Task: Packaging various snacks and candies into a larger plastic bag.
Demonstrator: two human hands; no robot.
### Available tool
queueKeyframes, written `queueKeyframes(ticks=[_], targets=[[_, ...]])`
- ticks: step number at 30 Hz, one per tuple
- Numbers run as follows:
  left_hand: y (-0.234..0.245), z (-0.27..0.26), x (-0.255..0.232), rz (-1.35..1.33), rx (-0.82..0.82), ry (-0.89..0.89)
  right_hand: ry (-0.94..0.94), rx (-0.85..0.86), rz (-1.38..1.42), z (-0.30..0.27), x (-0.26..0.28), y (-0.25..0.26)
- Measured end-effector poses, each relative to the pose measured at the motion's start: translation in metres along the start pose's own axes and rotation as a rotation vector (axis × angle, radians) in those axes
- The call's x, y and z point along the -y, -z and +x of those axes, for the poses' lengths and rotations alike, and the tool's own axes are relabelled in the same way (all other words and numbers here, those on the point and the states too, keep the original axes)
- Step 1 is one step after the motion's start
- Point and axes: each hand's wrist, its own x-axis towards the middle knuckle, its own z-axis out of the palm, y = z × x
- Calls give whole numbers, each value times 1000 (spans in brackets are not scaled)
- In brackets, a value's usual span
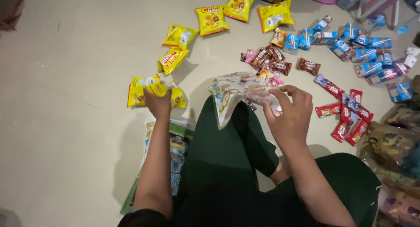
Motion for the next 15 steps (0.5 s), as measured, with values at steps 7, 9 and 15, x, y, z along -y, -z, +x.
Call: queueKeyframes(ticks=[7,9,15], targets=[[-40,5,80,170,186,104,20,-105,39,-1,3,17],[5,-11,42,230,13,-322,38,-157,115,-3,-3,27],[193,-95,-191,-196,-89,-1064,183,-110,323,48,3,60]])
